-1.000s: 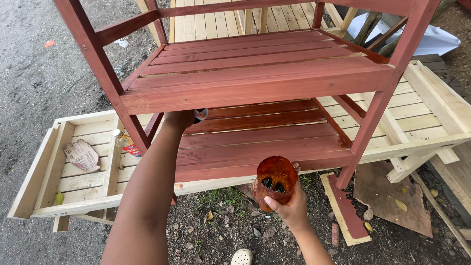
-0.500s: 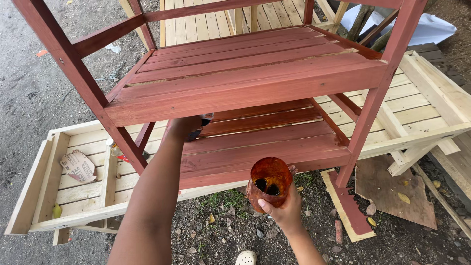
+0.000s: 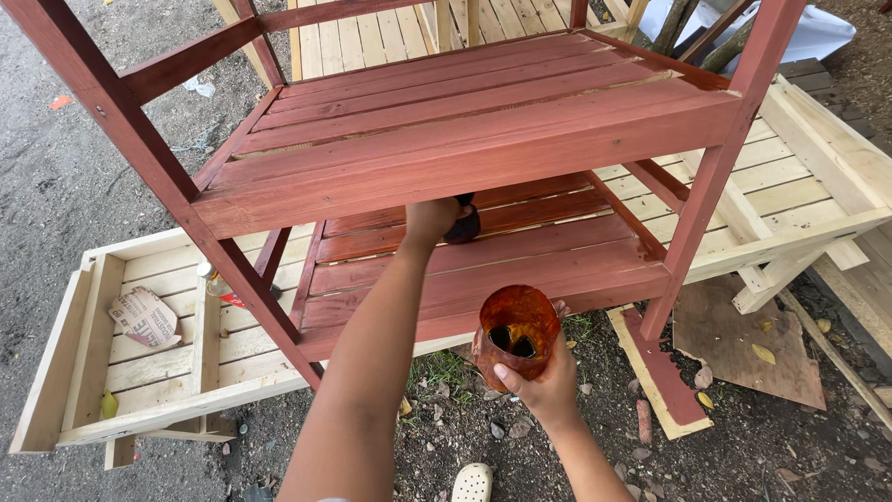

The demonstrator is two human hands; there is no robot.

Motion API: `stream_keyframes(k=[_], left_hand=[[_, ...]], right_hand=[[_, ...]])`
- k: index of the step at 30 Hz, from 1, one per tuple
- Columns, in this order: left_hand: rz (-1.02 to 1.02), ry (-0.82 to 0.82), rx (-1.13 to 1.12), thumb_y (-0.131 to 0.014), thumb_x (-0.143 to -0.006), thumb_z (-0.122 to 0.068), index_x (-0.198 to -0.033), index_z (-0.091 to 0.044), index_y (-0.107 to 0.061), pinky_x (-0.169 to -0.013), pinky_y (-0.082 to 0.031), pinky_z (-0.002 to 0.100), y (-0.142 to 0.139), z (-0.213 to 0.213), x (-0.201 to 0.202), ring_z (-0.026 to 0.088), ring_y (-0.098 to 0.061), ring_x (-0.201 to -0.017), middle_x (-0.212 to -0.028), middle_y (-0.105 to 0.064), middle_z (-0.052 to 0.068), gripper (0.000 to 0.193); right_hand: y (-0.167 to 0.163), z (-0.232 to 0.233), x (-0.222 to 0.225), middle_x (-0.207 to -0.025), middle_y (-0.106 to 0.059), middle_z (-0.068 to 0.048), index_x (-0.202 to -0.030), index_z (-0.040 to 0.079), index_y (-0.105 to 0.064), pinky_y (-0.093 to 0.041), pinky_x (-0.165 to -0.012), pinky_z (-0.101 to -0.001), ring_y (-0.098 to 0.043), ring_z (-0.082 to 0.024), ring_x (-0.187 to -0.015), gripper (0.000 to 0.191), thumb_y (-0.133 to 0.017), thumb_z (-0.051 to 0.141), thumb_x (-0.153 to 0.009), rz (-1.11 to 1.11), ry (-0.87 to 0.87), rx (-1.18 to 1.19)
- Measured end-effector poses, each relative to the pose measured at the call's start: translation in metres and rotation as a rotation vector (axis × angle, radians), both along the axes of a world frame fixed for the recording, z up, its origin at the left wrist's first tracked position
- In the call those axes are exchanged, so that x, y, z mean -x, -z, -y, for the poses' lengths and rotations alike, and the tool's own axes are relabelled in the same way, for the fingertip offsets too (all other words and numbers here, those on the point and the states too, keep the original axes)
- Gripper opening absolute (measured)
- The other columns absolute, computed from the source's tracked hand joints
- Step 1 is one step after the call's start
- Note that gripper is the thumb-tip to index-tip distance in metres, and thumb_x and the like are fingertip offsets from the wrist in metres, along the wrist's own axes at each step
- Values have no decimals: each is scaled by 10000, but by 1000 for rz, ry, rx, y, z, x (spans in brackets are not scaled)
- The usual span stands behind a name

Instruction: The person dips a cloth-wrapped applicator into a container of reddish wood stain and wipes the stain across the slats of a red wooden shelf unit, working over the lower shelf boards and reloading the applicator from the container as they go.

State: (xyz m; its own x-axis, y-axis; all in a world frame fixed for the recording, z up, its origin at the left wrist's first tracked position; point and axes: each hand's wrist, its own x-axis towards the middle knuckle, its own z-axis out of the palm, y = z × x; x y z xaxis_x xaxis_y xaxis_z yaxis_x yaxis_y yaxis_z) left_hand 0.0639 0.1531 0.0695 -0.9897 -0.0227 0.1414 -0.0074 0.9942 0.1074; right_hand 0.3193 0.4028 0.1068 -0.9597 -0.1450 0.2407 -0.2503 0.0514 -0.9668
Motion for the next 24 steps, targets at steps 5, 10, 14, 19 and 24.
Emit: stream_keyframes(k=[5, 10, 14, 19, 24], left_hand=[[-21, -16, -114, -837, -708, -559, -1100, -49, -733, -912, -495, 452, 1, 88, -34, 316, -662, -1078, -1095, -733, 127, 652], [106, -206, -174, -932, -668, -416, -1142, -61, -719, -913, -497, 444, -29, 141, -66, 323, -655, -1079, -1105, -723, 148, 629], [191, -209, -76, -885, -712, -361, -1091, -108, -761, -913, -507, 434, -46, 151, -83, 303, -676, -1049, -1084, -742, 129, 472], [83, -257, -108, -773, -874, -299, -1068, -67, -749, -861, -551, 423, -46, 154, -90, 319, -713, -1001, -1060, -759, 151, 303], [66, -167, 236, -759, -804, -176, -1044, -53, -724, -756, -585, 420, -53, 148, -96, 327, -709, -976, -1070, -720, 171, 273]], right_hand=[[-4, -1, 1, -1261, -655, -171, -1417, 13, -439, -544, -1066, -416, -670, -295, -1211, 839, -800, 484, -823, -35, -30, 8], [-1, 2, 2, -1197, -684, -161, -1381, 38, -479, -611, -1013, -414, -718, -294, -1149, 821, -781, 536, -802, -10, -18, -39], [-1, 2, 2, -1184, -688, -157, -1371, 43, -484, -618, -1006, -418, -723, -291, -1138, 819, -774, 549, -796, -5, -9, -54], [-5, -3, 2, -1206, -693, -158, -1400, 36, -453, -597, -1022, -425, -720, -290, -1149, 847, -786, 532, -801, -10, -27, -46], [-6, -9, 4, -1211, -692, -145, -1407, 44, -457, -606, -1011, -413, -725, -276, -1149, 844, -776, 525, -791, -13, -35, -73]])
